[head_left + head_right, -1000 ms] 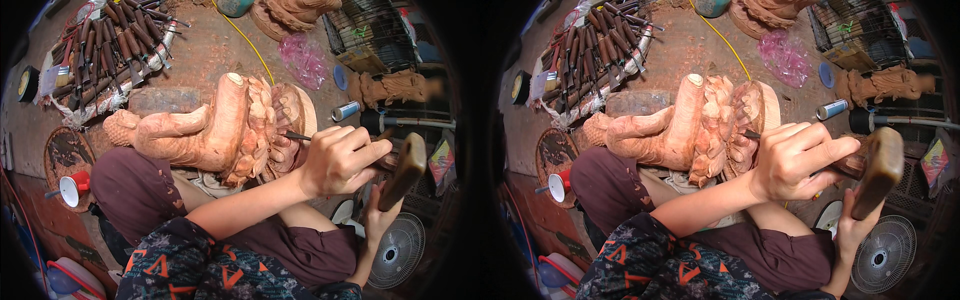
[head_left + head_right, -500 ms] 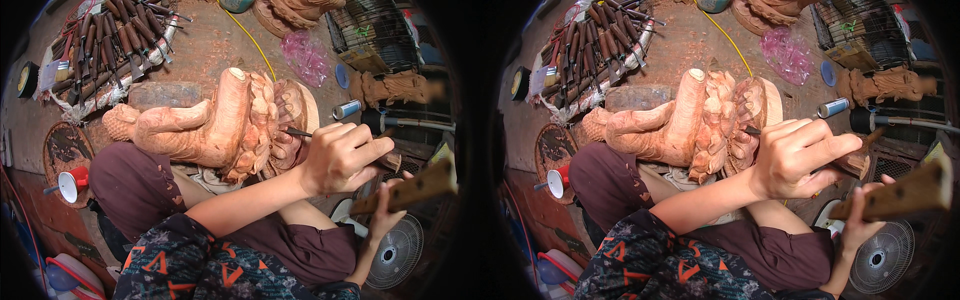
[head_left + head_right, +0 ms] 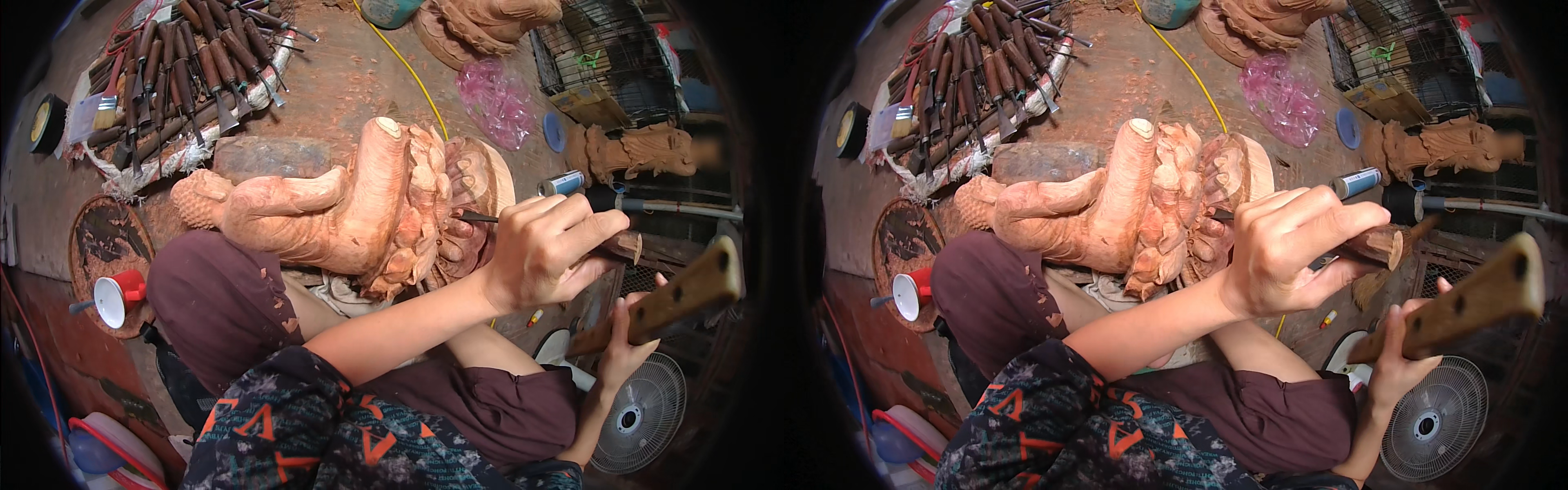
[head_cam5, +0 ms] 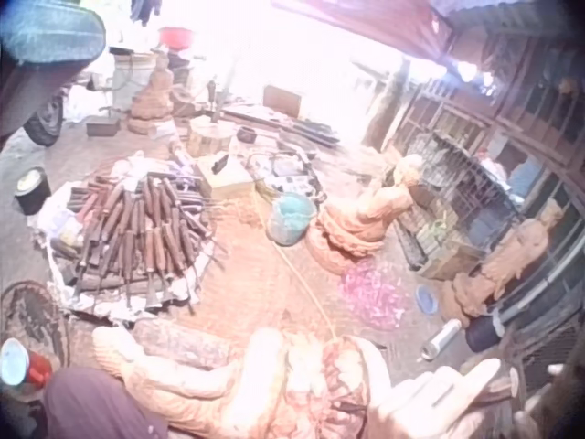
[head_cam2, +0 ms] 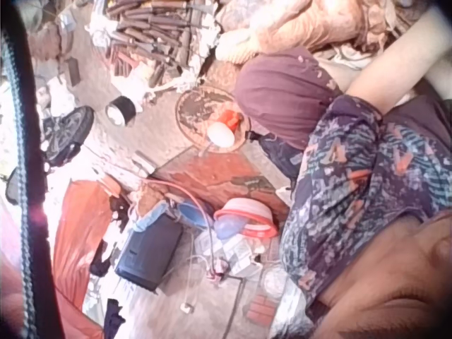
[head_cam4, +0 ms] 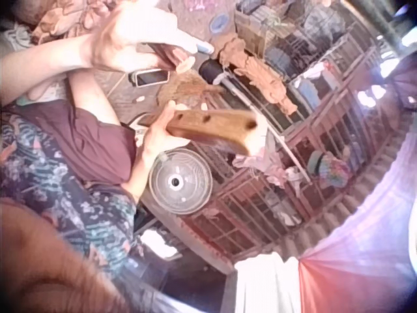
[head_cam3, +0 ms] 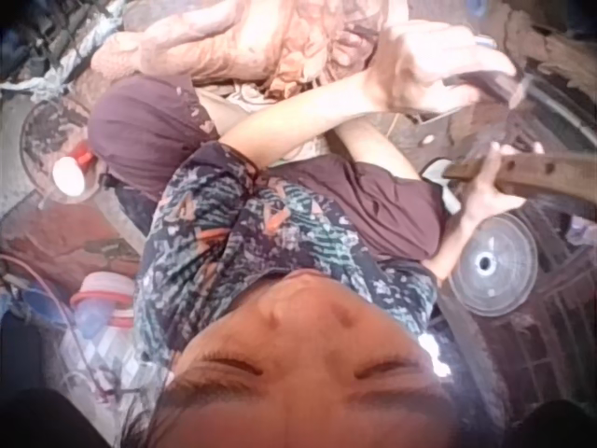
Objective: The person carves a large wooden sculpture of a reclining figure using a chisel and a wooden mallet. They repeatedly strike the chisel to shape the wood, occasionally pausing to select different chisels from a nearby collection.
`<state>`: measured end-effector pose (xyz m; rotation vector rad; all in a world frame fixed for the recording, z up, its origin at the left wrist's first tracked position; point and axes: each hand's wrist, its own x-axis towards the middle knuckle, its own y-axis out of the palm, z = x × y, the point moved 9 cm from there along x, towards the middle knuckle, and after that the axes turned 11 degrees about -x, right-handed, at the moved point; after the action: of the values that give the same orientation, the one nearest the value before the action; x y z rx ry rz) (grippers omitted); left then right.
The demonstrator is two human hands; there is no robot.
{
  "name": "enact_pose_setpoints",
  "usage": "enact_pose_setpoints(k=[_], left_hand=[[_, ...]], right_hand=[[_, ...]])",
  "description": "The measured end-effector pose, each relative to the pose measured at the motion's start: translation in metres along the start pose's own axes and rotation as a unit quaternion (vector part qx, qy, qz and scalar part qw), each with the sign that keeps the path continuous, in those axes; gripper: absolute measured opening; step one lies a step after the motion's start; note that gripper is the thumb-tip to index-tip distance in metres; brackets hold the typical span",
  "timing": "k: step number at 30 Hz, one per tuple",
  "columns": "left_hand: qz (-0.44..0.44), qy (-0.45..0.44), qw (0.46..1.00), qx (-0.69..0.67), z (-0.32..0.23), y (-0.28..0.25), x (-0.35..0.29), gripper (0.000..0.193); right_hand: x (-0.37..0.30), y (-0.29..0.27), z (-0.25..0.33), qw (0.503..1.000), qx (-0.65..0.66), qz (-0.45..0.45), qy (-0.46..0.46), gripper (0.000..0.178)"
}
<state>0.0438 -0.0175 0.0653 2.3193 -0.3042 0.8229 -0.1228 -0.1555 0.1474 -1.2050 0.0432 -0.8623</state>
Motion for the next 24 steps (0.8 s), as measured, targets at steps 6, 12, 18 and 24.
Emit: enact_pose_setpoints(k=[6, 12, 18, 24], left_hand=[[0.016, -0.023, 1.0, 0.0, 0.003, -0.001, 0.001, 0.043], [0.007, -0.022, 1.0, -0.001, 0.002, -0.004, 0.003, 0.041], [-0.012, -0.032, 0.999, -0.011, 0.003, -0.01, 0.007, 0.04], [-0.008, -0.032, 0.999, -0.002, 0.003, -0.011, 0.008, 0.039]], right_hand=[[-0.001, 0.008, -0.005, 0.995, -0.091, 0.043, 0.0, 0.053], [0.001, 0.015, 0.002, 0.972, -0.206, 0.081, -0.074, 0.05], [0.002, 0.007, -0.007, 0.998, -0.023, 0.045, 0.032, 0.05], [0.0, 0.009, -0.004, 0.997, -0.036, 0.051, 0.038, 0.049]])
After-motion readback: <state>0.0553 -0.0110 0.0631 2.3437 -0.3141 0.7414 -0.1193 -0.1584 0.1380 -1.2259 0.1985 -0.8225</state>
